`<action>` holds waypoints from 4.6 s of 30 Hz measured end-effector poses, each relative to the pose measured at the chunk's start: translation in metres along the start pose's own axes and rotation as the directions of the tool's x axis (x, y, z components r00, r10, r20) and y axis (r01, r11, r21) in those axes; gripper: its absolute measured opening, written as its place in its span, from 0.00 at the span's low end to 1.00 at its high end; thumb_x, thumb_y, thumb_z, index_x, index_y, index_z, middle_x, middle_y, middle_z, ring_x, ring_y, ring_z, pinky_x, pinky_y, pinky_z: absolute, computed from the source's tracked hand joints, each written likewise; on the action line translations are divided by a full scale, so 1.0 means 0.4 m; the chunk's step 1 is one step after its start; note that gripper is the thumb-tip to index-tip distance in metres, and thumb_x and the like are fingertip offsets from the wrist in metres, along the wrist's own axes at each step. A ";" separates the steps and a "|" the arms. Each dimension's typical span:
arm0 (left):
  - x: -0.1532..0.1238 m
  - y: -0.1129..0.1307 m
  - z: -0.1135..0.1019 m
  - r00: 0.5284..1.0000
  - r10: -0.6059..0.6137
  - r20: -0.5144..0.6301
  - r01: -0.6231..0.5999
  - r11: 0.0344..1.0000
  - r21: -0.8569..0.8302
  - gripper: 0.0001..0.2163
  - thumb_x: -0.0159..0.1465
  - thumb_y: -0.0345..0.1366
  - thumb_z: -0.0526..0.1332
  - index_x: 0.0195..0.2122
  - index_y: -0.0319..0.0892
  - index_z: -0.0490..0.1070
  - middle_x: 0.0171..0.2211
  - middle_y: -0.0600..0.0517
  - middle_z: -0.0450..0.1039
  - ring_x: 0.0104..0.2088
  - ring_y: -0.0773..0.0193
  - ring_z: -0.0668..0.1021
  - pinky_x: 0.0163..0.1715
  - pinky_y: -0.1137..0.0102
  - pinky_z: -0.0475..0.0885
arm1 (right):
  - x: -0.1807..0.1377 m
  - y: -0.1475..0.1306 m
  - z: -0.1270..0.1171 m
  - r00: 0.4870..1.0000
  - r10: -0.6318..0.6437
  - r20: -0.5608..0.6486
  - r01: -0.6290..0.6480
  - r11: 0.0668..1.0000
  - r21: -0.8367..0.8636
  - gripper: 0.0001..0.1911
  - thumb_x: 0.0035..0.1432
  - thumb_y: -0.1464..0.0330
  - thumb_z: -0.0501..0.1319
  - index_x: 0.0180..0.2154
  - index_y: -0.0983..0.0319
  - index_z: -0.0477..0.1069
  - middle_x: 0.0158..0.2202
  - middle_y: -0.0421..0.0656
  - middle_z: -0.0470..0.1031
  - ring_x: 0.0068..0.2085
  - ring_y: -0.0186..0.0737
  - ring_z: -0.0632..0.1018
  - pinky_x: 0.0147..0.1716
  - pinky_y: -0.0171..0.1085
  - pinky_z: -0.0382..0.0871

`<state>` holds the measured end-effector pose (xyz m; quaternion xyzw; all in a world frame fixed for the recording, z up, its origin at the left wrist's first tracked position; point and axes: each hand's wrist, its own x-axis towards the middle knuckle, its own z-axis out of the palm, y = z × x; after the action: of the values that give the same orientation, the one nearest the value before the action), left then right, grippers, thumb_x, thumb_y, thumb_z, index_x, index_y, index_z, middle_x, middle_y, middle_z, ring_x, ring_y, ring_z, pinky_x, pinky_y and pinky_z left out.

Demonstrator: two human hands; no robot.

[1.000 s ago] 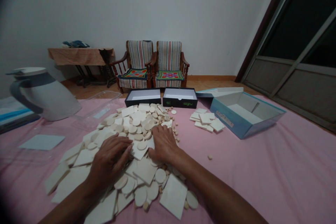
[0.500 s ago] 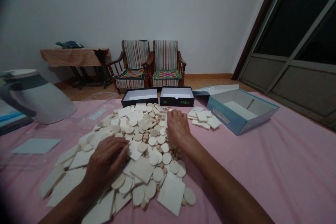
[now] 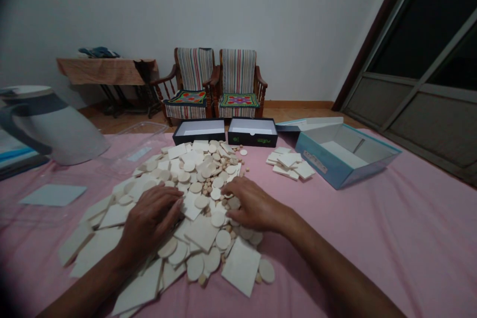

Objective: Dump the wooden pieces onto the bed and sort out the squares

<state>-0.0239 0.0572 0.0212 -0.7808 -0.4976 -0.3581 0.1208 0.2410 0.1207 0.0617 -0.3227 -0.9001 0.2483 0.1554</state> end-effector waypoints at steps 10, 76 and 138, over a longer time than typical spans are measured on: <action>0.003 0.002 -0.003 1.000 0.014 0.001 -0.014 1.000 0.017 0.04 0.64 0.32 0.57 0.34 0.41 0.71 0.35 0.49 0.77 0.39 0.59 0.78 0.50 0.56 0.69 | 0.002 -0.107 0.122 0.996 -0.084 0.003 0.084 0.984 -0.156 0.20 0.51 0.59 0.63 0.43 0.61 0.66 0.41 0.47 0.71 0.47 0.50 0.66 0.53 0.52 0.51; 0.008 0.007 -0.001 0.999 -0.032 0.042 0.031 0.999 0.038 0.08 0.65 0.35 0.56 0.33 0.40 0.73 0.34 0.48 0.78 0.38 0.58 0.77 0.46 0.60 0.70 | -0.140 0.009 -0.005 0.947 0.310 -0.083 -0.321 0.917 -0.239 0.17 0.54 0.66 0.59 0.46 0.64 0.66 0.43 0.50 0.71 0.43 0.46 0.71 0.43 0.41 0.64; 0.006 0.004 0.000 0.999 -0.010 0.035 0.010 1.000 0.008 0.06 0.64 0.33 0.57 0.33 0.40 0.73 0.34 0.47 0.77 0.38 0.58 0.77 0.46 0.59 0.69 | -0.247 -0.022 0.011 0.914 0.391 0.108 -0.392 0.920 -0.011 0.36 0.52 0.63 0.63 0.61 0.65 0.57 0.54 0.54 0.66 0.52 0.49 0.71 0.52 0.46 0.66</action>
<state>-0.0221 0.0581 0.0230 -0.7839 -0.5048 -0.3430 0.1136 0.3080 0.0484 0.0510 -0.4815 -0.8230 0.2962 0.0555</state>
